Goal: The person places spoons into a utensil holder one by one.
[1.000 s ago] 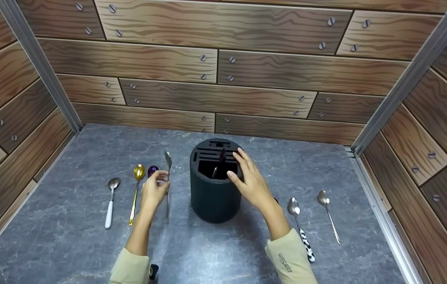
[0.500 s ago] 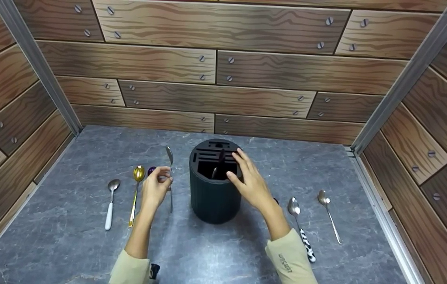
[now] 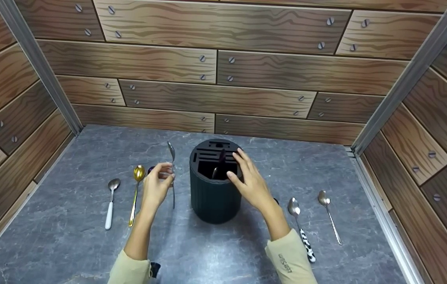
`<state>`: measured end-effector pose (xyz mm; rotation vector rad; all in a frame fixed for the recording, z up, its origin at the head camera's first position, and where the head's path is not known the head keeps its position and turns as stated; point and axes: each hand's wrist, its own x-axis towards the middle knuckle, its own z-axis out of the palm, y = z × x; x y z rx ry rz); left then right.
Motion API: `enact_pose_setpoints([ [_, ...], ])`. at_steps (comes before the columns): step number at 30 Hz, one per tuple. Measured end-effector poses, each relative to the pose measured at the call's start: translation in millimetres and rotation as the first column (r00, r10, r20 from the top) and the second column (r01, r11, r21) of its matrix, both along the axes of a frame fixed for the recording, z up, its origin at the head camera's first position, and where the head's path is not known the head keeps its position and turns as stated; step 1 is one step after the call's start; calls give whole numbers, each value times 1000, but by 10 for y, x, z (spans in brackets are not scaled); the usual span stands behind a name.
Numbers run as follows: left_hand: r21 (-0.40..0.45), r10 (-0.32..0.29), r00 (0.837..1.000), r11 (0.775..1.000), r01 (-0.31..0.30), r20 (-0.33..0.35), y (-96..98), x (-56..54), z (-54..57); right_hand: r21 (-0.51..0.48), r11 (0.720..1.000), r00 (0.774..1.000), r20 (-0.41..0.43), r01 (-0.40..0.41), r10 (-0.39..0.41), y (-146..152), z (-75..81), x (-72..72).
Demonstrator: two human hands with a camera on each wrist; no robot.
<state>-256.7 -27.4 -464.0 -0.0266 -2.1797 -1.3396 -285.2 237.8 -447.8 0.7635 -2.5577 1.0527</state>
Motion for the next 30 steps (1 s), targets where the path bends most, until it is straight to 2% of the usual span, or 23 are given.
enact_pose_setpoints([
  [6, 9, 3, 1000, 1000, -3, -15, 8, -3, 72, 8, 1000, 1000, 8, 0, -1, 1, 4, 4],
  [11, 44, -17, 996, 999, 21, -87, 13, -7, 157, 11, 1000, 1000, 7, -3, 2, 3, 9, 4],
  [17, 75, -41, 982, 996, 55, -185, 25, -8, 258, 14, 1000, 1000, 19, -12, 12, 0, 1, -1],
  [25, 134, -52, 967, 987, 88, -249, 61, 20, 446, 13, 1000, 1000, 14, -13, 13, -1, 6, 6],
  [30, 178, -68, 947, 975, 130, -315, 94, 55, 582, 12, 1000, 1000, 12, -9, 9, 4, 8, 2],
])
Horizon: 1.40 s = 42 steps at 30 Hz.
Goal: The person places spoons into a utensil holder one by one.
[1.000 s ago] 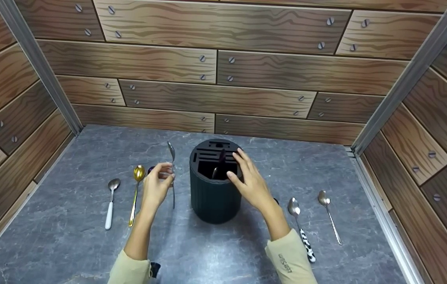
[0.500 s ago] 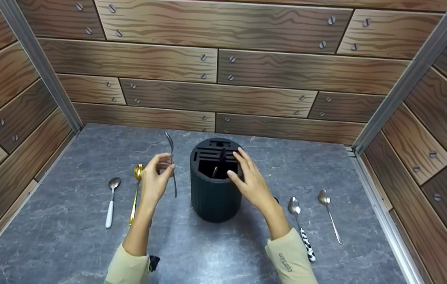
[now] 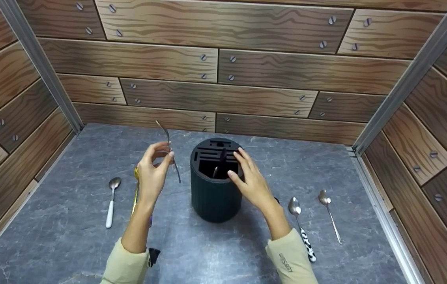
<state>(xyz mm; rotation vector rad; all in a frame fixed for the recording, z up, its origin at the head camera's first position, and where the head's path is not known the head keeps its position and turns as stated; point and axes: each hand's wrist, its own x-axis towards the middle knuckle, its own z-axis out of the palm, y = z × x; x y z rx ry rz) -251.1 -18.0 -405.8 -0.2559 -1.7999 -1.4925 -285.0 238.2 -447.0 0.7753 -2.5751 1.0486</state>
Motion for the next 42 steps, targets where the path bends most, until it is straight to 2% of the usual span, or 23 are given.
enact_pose_setpoints([
  [8, 55, -48, 990, 997, 56, -135, 52, 36, 151, 0, 1000, 1000, 7, 2, -2, -1, 2, 2],
  [15, 102, -73, 961, 989, 103, -268, 160, 45, 216, -3, 1000, 1000, 17, 1, -1, -3, 4, 11],
  [19, 108, -97, 947, 985, 136, -305, 239, 42, 225, -10, 1000, 1000, 29, -2, 3, -4, 1, 13],
  [28, 68, -143, 951, 983, 168, -274, 404, -21, 104, -9, 1000, 1000, 9, 0, 0, -4, 1, 13],
  [32, 17, -145, 960, 988, 154, -240, 449, -44, 35, -10, 1000, 1000, -4, 0, 0, -5, 1, 7],
  [35, -49, -120, 970, 993, 112, -212, 466, -60, -19, -13, 1000, 1000, -13, 0, 0, -5, 1, 1],
  [39, -140, -99, 985, 987, 79, -141, 483, -77, -101, -18, 1000, 1000, -17, 2, -2, -7, 0, 0],
  [42, -176, -95, 993, 981, 83, -62, 493, -76, -150, -15, 1000, 1000, -10, 2, -2, -9, -8, -1],
])
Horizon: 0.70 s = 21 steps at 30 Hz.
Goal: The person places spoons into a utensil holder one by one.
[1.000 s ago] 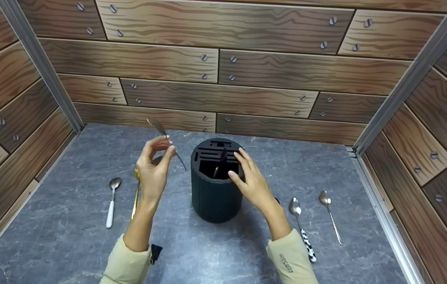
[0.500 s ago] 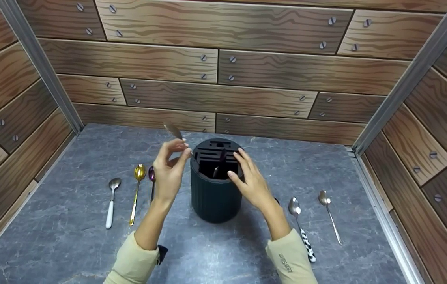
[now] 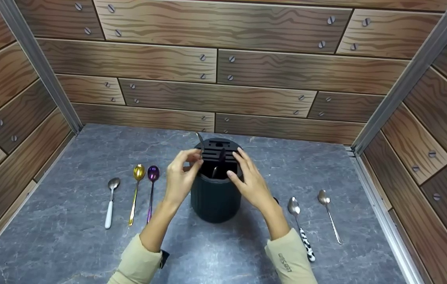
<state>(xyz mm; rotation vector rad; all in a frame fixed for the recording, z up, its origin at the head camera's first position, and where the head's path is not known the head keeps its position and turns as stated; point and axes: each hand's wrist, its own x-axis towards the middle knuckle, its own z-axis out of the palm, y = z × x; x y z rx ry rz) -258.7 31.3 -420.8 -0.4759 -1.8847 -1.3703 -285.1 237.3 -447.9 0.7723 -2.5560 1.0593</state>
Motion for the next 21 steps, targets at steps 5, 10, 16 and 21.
enact_pose_setpoints([
  [5, -43, 30, 997, 999, -27, 69, 15, 12, -26, 6, 1000, 1000, 19, 0, 0, 6, -1, 4],
  [10, -33, 19, 995, 999, -16, 98, 6, -4, -59, 10, 1000, 1000, 13, 1, -1, 6, 8, 2],
  [16, 67, -66, 990, 996, 59, 122, -38, 2, -141, 15, 1000, 1000, 6, 2, -2, 4, 12, -2],
  [21, 87, -69, 993, 994, 61, 101, -74, 18, -164, 16, 1000, 1000, 6, 5, -5, 8, -1, 6],
])
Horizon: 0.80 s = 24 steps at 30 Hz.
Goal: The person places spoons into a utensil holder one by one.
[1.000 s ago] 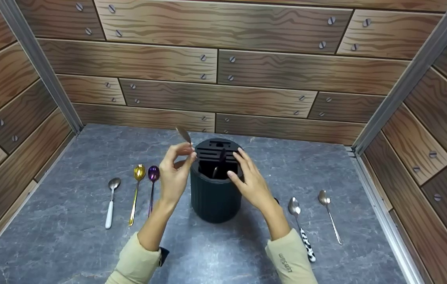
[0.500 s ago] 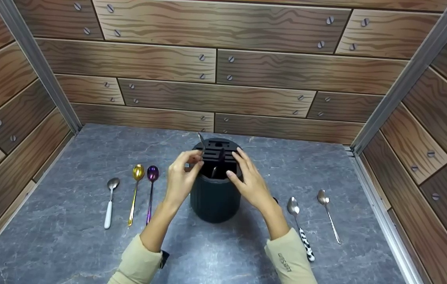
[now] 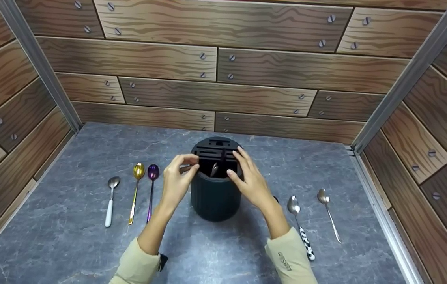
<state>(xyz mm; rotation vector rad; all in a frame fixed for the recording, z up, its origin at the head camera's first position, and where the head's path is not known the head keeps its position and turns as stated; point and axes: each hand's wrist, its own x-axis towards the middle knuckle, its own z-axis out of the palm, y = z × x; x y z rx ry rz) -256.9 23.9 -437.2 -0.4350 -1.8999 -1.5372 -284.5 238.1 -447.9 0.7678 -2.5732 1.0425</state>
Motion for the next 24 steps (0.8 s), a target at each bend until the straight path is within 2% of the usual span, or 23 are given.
enact_pose_setpoints([
  [12, 3, 54, 999, 999, -54, 0, -133, -8, -4, -3, 1000, 1000, 19, -3, 3, 7, 5, 17],
  [24, -17, 150, 988, 989, -150, 25, -340, -70, -143, -6, 1000, 1000, 18, -1, 1, -1, 5, 8],
])
